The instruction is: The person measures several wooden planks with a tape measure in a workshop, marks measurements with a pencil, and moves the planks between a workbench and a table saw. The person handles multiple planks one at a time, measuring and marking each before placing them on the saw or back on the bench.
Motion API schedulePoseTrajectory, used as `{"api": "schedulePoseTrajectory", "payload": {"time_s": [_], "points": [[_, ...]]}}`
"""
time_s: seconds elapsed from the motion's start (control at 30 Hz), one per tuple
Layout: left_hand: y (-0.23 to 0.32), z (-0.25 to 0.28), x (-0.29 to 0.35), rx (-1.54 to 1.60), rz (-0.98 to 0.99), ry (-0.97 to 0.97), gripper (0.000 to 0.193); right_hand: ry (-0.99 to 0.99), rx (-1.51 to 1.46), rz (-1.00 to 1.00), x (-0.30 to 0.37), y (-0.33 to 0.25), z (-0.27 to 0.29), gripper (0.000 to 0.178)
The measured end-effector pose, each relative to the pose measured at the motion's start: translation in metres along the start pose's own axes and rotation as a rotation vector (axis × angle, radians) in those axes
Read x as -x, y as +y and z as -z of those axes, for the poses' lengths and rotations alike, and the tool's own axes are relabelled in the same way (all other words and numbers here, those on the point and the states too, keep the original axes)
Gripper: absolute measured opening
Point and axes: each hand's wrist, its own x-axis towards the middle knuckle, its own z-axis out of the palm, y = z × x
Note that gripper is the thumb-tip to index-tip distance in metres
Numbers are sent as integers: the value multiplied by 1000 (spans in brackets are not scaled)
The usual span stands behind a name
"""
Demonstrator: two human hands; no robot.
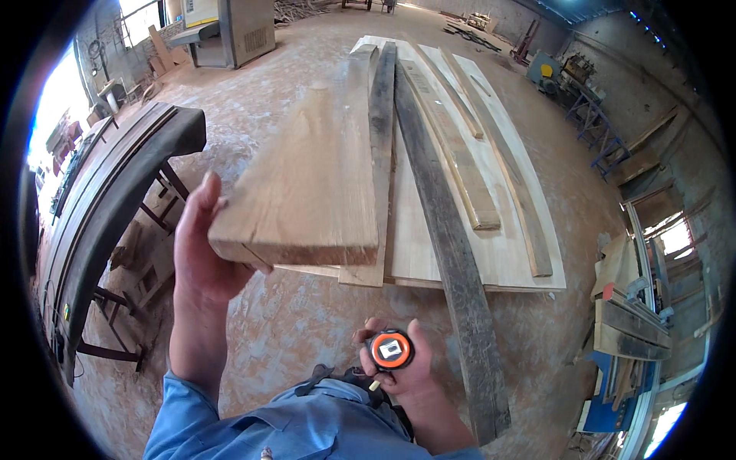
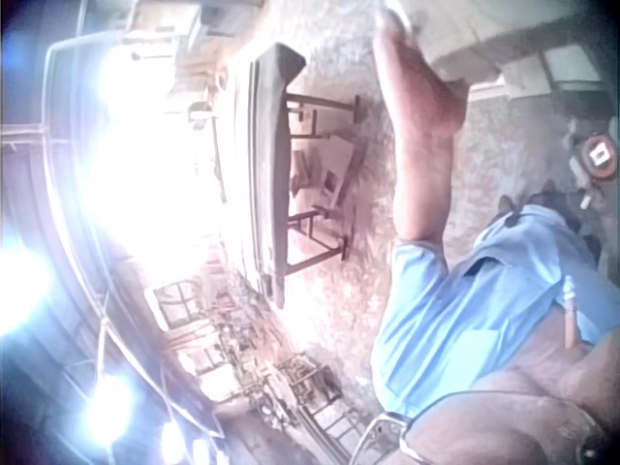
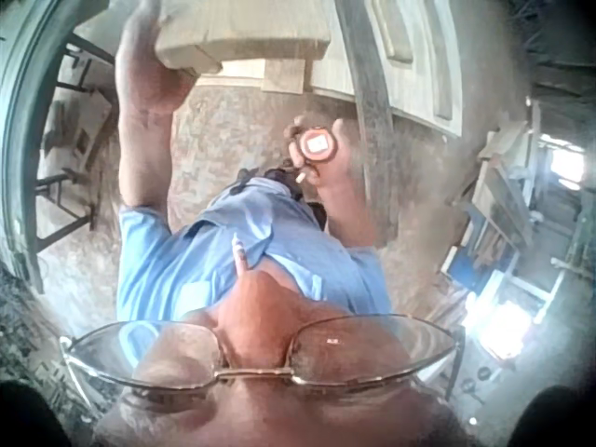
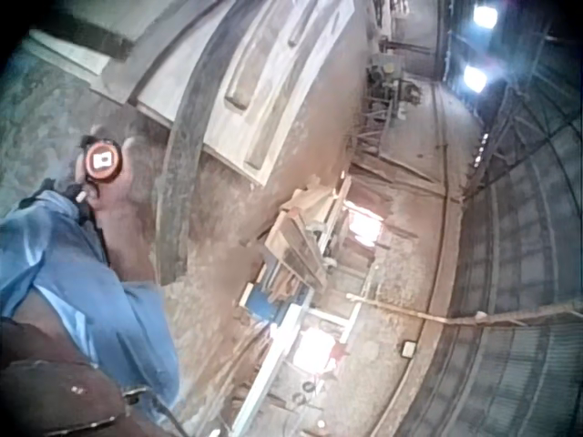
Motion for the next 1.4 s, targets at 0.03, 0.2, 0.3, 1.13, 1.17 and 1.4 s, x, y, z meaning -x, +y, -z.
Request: {"api": "schedulePoseTrajectory", "payload": {"time_s": [0.03, 0.2, 0.3, 1.13, 1.17, 1.4], "points": [[4, -6, -4, 23, -6, -52, 61, 71, -39, -24, 5, 7, 10, 72], [25, -21, -10, 46, -77, -142, 70, 203, -162, -21, 15, 26, 37, 67], [29, -19, -9, 46, -96, -168, 71, 272, -178, 10, 19, 25, 32, 66], [-211, 280, 79, -612, 543, 770, 37, 554, -111, -174, 20, 28, 56, 66], [-212, 273, 83, -605, 508, 802, 41, 578, -73, -211, 14, 30, 48, 65], [-204, 256, 186, -660, 331, 1021, 65, 560, 166, -476, -43, 57, 58, 59]]}}
